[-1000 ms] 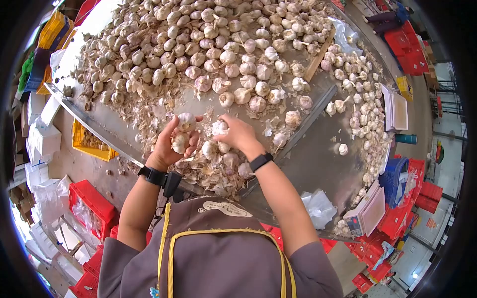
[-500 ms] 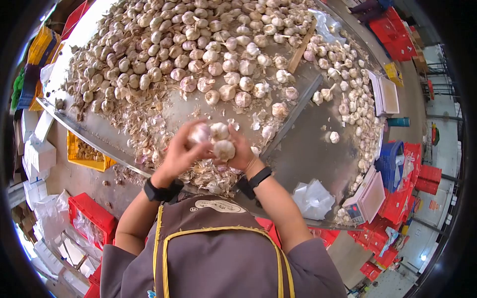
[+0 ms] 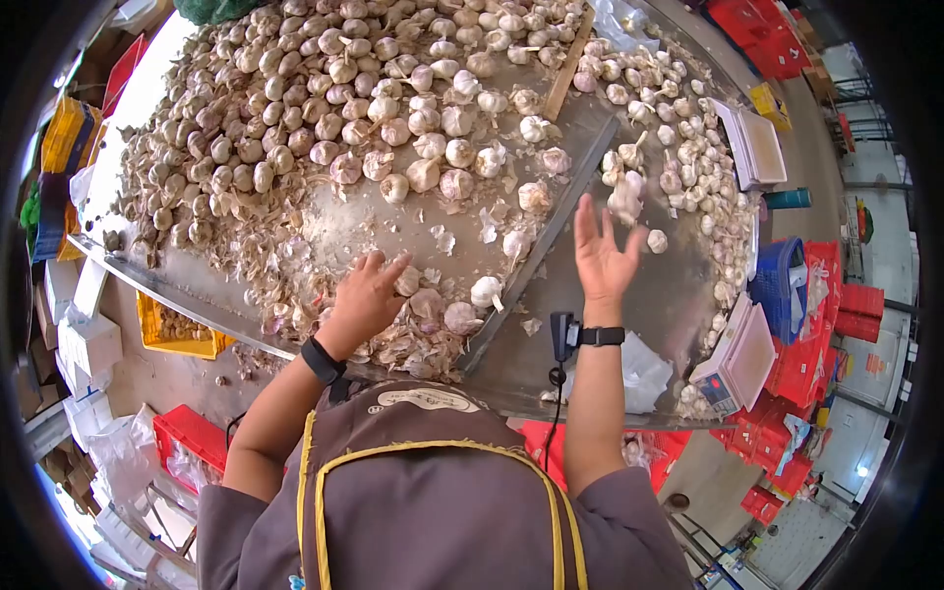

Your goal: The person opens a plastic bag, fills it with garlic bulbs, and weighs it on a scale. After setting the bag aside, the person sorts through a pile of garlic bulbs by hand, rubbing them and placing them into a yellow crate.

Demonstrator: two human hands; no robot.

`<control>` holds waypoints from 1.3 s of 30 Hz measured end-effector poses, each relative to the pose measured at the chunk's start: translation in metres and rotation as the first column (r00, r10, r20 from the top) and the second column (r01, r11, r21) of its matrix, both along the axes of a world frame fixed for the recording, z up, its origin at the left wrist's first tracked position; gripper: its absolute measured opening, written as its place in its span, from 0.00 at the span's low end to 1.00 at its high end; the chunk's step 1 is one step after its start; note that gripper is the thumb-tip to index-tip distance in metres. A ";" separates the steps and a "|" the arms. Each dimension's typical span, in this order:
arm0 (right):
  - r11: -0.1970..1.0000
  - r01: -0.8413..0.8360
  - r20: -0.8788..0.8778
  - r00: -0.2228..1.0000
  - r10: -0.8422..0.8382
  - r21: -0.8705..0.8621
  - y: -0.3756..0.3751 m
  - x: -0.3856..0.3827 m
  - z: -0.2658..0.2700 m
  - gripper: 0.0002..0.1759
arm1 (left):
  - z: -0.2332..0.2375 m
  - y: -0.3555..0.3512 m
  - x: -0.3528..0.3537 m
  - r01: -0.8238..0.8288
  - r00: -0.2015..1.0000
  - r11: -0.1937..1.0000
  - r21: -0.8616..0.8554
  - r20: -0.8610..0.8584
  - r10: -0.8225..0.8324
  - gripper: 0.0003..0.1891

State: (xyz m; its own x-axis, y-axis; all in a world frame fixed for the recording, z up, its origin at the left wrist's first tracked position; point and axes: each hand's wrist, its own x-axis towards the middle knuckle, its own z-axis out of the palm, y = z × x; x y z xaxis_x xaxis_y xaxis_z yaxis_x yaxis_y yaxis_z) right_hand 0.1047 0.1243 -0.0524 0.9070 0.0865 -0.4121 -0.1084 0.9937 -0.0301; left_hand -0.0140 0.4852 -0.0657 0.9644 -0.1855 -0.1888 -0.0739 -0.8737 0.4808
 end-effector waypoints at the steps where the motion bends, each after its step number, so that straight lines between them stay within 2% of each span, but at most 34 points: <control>1: 1.000 0.001 -0.002 1.000 -0.001 -0.002 0.002 -0.005 -0.004 0.47 | -0.007 -0.004 -0.001 0.039 0.999 0.991 0.131 -0.014 -0.037 0.33; 2: 0.789 -0.234 -0.023 0.963 0.269 -0.567 0.008 -0.014 -0.013 0.40 | -0.021 -0.004 -0.002 0.074 0.997 0.988 0.134 -0.030 -0.071 0.33; 3: 0.249 -0.338 -0.195 0.865 0.462 -0.908 0.015 -0.024 -0.019 0.33 | -0.029 -0.005 -0.001 0.076 0.997 0.988 0.132 -0.034 -0.072 0.33; 4: -0.053 -0.294 -0.266 0.758 0.595 -0.954 0.028 -0.035 -0.017 0.29 | -0.033 -0.006 0.001 0.093 0.995 0.988 0.122 -0.041 -0.089 0.32; 5: -0.337 -0.181 -0.372 0.632 0.680 -0.924 0.042 -0.046 -0.016 0.25 | -0.036 -0.006 0.002 0.112 0.993 0.987 0.112 -0.047 -0.108 0.31; 6: -0.461 0.068 -0.357 0.538 0.764 -0.885 0.053 -0.054 -0.014 0.25 | -0.036 -0.004 0.004 0.118 0.992 0.987 0.112 -0.050 -0.113 0.31; 7: -0.522 0.326 -0.368 0.429 0.825 -0.789 0.061 -0.060 -0.014 0.25 | -0.034 -0.001 0.008 0.088 0.991 0.995 0.036 -0.104 -0.084 0.30; 8: -0.523 0.325 -0.366 0.435 0.823 -0.788 0.069 -0.065 -0.016 0.25 | -0.034 0.003 0.011 0.053 0.986 0.998 -0.038 -0.156 -0.059 0.29; 9: -0.533 0.368 -0.409 0.365 0.836 -0.762 0.076 -0.069 -0.019 0.25 | -0.036 0.008 0.013 0.059 0.986 0.998 -0.037 -0.153 -0.064 0.29; 10: -0.538 0.412 -0.453 0.292 0.842 -0.735 0.079 -0.071 -0.022 0.25 | -0.039 0.016 0.015 -0.124 0.978 0.933 -0.337 -0.200 0.058 0.27; 11: -0.538 0.411 -0.451 0.294 0.843 -0.736 0.081 -0.072 -0.025 0.25 | -0.042 0.020 0.015 -0.302 0.946 0.750 -0.588 -0.283 0.159 0.26; 12: -0.543 0.426 -0.452 0.303 0.839 -0.723 0.084 -0.072 -0.029 0.22 | -0.034 0.023 0.018 -0.401 0.911 0.535 -0.744 -0.388 0.144 0.26; 13: -0.543 0.446 -0.449 0.307 0.839 -0.712 0.089 -0.070 -0.033 0.19 | -0.019 0.028 0.020 -0.405 0.910 0.536 -0.741 -0.384 0.156 0.26; 14: -0.528 0.457 -0.440 0.292 0.849 -0.716 0.092 -0.065 -0.039 0.19 | -0.002 0.034 0.020 -0.542 0.838 0.231 -0.808 -0.541 0.075 0.28; 15: -0.473 0.110 -0.408 0.364 0.837 -0.874 0.094 -0.060 -0.041 0.18 | 0.007 0.039 0.018 -0.650 0.760 -0.091 -0.755 -0.648 -0.055 0.29; 16: -0.328 -0.250 -0.408 0.431 0.805 -0.911 0.098 -0.057 -0.045 0.18 | 0.002 0.043 0.015 -0.646 0.761 -0.251 -0.720 -0.634 -0.140 0.31; 17: -0.324 -0.250 -0.403 0.415 0.816 -0.912 0.102 -0.054 -0.050 0.18 | 0.004 0.048 0.010 -0.647 0.759 -0.256 -0.719 -0.640 -0.120 0.31; 19: -0.378 -0.248 -0.444 0.314 0.839 -0.892 0.114 -0.045 -0.046 0.16 | 0.013 0.052 0.004 -0.645 0.762 -0.480 -0.594 -0.539 -0.358 0.32; 20: -0.447 0.181 -0.377 0.323 0.868 -0.876 0.127 -0.049 -0.048 0.17 | 0.011 0.051 0.002 -0.656 0.749 -0.494 -0.570 -0.572 -0.335 0.34; 21: -0.446 0.184 -0.376 0.320 0.870 -0.876 0.139 -0.054 -0.045 0.17 | 0.011 0.050 0.001 -0.654 0.751 -0.496 -0.571 -0.572 -0.331 0.34; 24: -0.417 0.574 -0.429 0.123 0.895 -0.705 0.164 -0.066 -0.038 0.27 | 0.014 0.049 -0.001 -0.666 0.737 -0.567 -0.484 -0.544 -0.401 0.33; 25: -0.410 0.579 -0.426 0.116 0.897 -0.705 0.167 -0.067 -0.042 0.27 | 0.015 0.050 -0.001 -0.661 0.741 -0.571 -0.487 -0.544 -0.393 0.33; 27: -0.484 0.640 -0.565 0.093 0.820 -0.597 0.175 -0.070 -0.043 0.25 | 0.019 0.051 0.001 -0.682 0.722 -0.518 -0.517 -0.589 -0.363 0.32; 29: -0.505 0.595 -0.581 0.078 0.810 -0.625 0.179 -0.068 -0.036 0.25 | 0.018 0.050 0.000 -0.663 0.744 -0.489 -0.567 -0.572 -0.345 0.31; 31: -0.527 0.548 -0.596 0.065 0.801 -0.649 0.180 -0.065 -0.033 0.26 | 0.027 0.045 0.000 -0.636 0.765 -0.340 -0.693 -0.625 -0.155 0.29; 33: -0.595 0.132 -0.594 0.056 0.803 -0.793 0.170 -0.059 -0.038 0.32 | 0.036 0.039 0.000 -0.606 0.788 -0.296 -0.738 -0.607 -0.098 0.27; 34: -0.403 -0.027 -0.403 0.123 0.907 -0.915 0.169 -0.061 -0.047 0.31 | 0.038 0.035 -0.001 -0.544 0.828 -0.090 -0.834 -0.551 0.105 0.26; 35: -0.406 -0.024 -0.406 0.128 0.905 -0.913 0.159 -0.062 -0.053 0.31 | 0.042 0.030 -0.001 -0.488 0.853 0.135 -0.862 -0.439 0.282 0.24; 36: -0.093 -0.618 -0.202 0.109 0.973 -0.781 0.159 -0.062 -0.033 0.29 | 0.061 0.021 0.000 -0.473 0.864 0.151 -0.868 -0.423 0.274 0.22; 37: 0.214 -0.941 -0.014 0.225 0.974 -0.261 0.160 -0.063 -0.020 0.28 | 0.057 0.013 0.002 -0.432 0.891 0.223 -0.874 -0.375 0.257 0.21; 38: 0.286 -0.944 -0.004 0.291 0.957 -0.166 0.161 -0.067 -0.018 0.27 | 0.057 0.003 0.002 -0.293 0.949 0.383 -0.876 -0.220 0.224 0.21; 39: 0.291 -0.941 -0.002 0.296 0.955 -0.171 0.163 -0.075 -0.027 0.27 | 0.059 -0.006 0.004 -0.143 0.984 0.530 -0.836 -0.063 0.165 0.22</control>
State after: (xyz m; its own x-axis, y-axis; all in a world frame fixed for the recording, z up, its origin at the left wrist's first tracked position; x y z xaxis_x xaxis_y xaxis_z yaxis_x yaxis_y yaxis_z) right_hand 0.0297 0.2869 -0.0790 0.2538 0.8699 -0.4229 -0.9625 0.1839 -0.1993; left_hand -0.0101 0.4789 -0.0070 0.9953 -0.0962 -0.0089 0.0017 -0.0753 0.9972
